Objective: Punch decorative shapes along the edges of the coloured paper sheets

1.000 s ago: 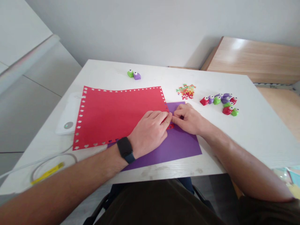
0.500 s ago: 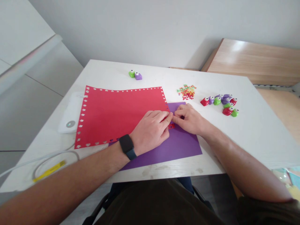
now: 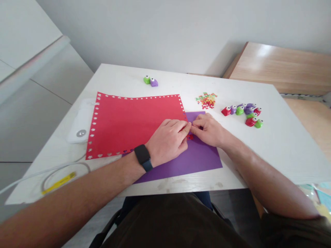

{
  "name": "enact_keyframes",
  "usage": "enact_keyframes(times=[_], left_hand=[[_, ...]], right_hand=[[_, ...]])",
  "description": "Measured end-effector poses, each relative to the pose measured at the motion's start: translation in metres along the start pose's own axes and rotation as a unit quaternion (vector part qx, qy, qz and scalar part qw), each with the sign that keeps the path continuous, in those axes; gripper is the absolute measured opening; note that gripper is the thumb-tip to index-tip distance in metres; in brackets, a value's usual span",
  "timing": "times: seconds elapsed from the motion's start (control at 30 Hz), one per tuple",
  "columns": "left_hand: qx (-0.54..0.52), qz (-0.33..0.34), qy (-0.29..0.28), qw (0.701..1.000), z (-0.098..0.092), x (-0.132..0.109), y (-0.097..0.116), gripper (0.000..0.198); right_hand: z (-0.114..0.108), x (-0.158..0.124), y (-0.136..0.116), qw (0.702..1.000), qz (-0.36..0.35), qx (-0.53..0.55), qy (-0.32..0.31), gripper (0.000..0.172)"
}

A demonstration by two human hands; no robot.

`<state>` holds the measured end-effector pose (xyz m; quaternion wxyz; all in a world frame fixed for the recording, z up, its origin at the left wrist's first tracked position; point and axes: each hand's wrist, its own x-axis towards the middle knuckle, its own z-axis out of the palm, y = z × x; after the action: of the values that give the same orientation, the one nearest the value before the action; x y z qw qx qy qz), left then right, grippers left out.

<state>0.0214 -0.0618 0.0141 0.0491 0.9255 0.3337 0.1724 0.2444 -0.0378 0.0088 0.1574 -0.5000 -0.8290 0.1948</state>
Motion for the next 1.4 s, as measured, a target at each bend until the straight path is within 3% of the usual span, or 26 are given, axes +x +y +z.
enact_keyframes(times=[0.3, 0.5, 0.57, 0.73, 1.2, 1.4], left_hand=[[-0.045, -0.004, 0.035, 0.998, 0.002, -0.008, -0.004, 0.047], [-0.034, -0.031, 0.018, 0.999, 0.001, -0.011, -0.005, 0.059], [-0.026, -0.041, 0.013, 0.999, 0.000, -0.012, -0.006, 0.058], [-0.006, -0.046, -0.005, 0.999, -0.003, -0.013, -0.008, 0.051], [-0.005, -0.053, -0.010, 0.999, -0.004, -0.015, -0.008, 0.055], [-0.003, -0.050, 0.002, 0.999, -0.003, -0.015, -0.008, 0.051]], right_hand=[[-0.005, -0.005, -0.004, 0.999, -0.038, -0.003, 0.014, 0.048], [-0.011, -0.012, -0.010, 0.996, 0.010, 0.052, 0.076, 0.035], [-0.014, -0.014, -0.010, 0.995, 0.009, 0.062, 0.072, 0.023], [-0.016, -0.016, -0.005, 0.996, -0.047, 0.067, 0.025, 0.018], [-0.017, -0.014, 0.004, 0.996, 0.023, 0.041, 0.077, 0.009], [-0.016, -0.012, 0.007, 0.991, 0.065, 0.053, 0.107, 0.016]])
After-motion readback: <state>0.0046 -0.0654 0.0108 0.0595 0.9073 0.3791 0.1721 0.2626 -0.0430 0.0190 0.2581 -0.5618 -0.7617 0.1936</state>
